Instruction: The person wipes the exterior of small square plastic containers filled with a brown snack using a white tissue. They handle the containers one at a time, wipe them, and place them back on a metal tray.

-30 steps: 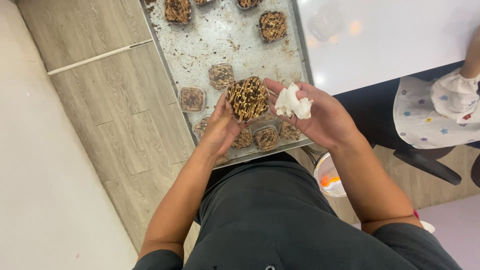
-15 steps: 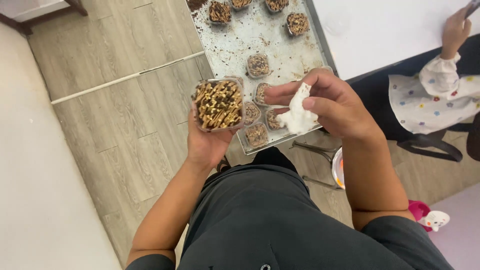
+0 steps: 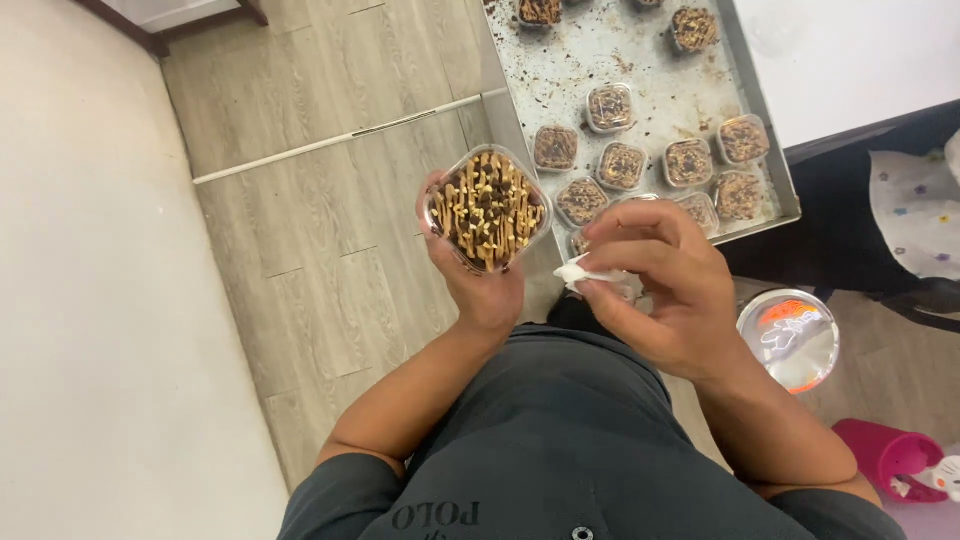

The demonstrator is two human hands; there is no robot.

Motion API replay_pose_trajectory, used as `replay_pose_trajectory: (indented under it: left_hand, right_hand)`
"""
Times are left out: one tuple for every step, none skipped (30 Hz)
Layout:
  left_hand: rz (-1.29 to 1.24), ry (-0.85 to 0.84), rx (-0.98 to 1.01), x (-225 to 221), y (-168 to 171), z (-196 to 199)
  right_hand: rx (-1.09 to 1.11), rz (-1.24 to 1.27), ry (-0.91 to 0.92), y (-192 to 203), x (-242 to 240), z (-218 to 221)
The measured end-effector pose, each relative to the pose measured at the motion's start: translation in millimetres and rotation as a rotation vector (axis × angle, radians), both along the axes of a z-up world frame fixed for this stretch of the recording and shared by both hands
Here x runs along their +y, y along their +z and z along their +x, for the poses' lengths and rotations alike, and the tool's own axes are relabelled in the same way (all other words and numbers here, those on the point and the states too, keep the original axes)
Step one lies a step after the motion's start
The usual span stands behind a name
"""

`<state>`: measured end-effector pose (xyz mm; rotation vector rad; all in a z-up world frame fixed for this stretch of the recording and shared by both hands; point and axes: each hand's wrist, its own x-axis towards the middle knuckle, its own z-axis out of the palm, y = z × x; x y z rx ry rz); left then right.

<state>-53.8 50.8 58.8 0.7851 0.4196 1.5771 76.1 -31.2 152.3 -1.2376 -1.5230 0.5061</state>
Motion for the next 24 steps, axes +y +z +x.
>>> replay_pose_trajectory:
  left_hand:
    - [0.002,-0.002,0.003,1.3,7.2,-1.4]
    - [0.007,0.022,0.004,2.4,14.7,-2.6]
    - [0.013,0.048,0.002,4.1,22.6,-2.4]
    - [0.017,0.050,0.001,6.7,17.2,-5.4]
    - [0.052,0.082,0.031,10.5,12.0,-7.3]
    - [0.087,0.115,0.060,14.5,6.7,-9.1]
    - [0.089,0.117,0.059,14.8,6.2,-6.5]
    - [0.138,0.187,0.105,15.1,5.4,-3.6]
    - [0.184,0.254,0.154,14.2,3.9,-1.5]
    - [0.184,0.253,0.156,13.4,1.2,-3.2]
    - [0.177,0.229,0.131,12.8,-1.3,-4.5]
    - [0.170,0.204,0.105,12.3,-4.0,-5.7]
    - [0.167,0.200,0.102,10.9,-5.7,-5.1]
    - [0.210,0.246,0.150,9.7,-7.4,-4.4]
    - [0.253,0.296,0.199,9.2,-8.6,-3.7]
    - [0.250,0.297,0.196,7.0,-5.3,0.0]
    - [0.233,0.307,0.203,6.1,-1.7,2.4]
    - [0.216,0.318,0.211,5.0,2.0,4.8]
    - [0.217,0.317,0.211,3.8,5.6,7.4]
    - [0.192,0.330,0.222,2.7,9.4,10.2]
    - [0.167,0.342,0.233,1.7,13.3,13.4]
    - [0.168,0.339,0.233,4.6,8.1,12.6]
    - [0.174,0.293,0.179,6.6,2.6,11.4]
    - [0.180,0.248,0.125,8.7,-2.9,10.1]
  right_hand:
    - [0.003,0.002,-0.002,1.0,1.1,-5.6]
    - [-0.061,0.067,-0.032,2.3,2.1,-11.1]
    - [-0.128,0.134,-0.060,4.4,3.9,-15.1]
    - [-0.129,0.138,-0.059,5.8,2.9,-17.0]
    - [-0.166,0.180,-0.074,7.6,3.0,-17.7]
    - [-0.203,0.223,-0.089,9.3,3.2,-18.4]
    - [-0.204,0.225,-0.087,12.4,6.3,-19.9]
    - [-0.228,0.259,-0.093,14.9,9.3,-21.0]
    - [-0.250,0.289,-0.103,16.8,11.2,-22.8]
    - [-0.247,0.288,-0.104,16.4,13.3,-25.7]
    - [-0.249,0.324,-0.113,16.3,15.5,-28.5]
    - [-0.251,0.360,-0.123,16.0,17.7,-31.1]
    - [-0.254,0.357,-0.126,14.3,18.1,-31.1]
    - [-0.262,0.373,-0.148,12.5,18.5,-31.0]
    - [-0.270,0.390,-0.166,11.1,20.0,-30.6]
    - [-0.273,0.388,-0.165,11.3,19.4,-29.4]
    - [-0.272,0.397,-0.160,11.0,19.7,-29.2]
    - [-0.272,0.407,-0.155,10.9,19.9,-28.9]
    - [-0.272,0.407,-0.156,9.6,20.0,-29.2]
    - [-0.287,0.423,-0.165,8.4,20.2,-29.3]
    - [-0.302,0.439,-0.176,7.3,20.4,-29.2]
    - [-0.302,0.439,-0.179,8.4,20.6,-29.7]
    - [-0.288,0.445,-0.172,9.2,20.1,-30.5]
    - [-0.275,0.450,-0.165,10.1,19.6,-31.4]
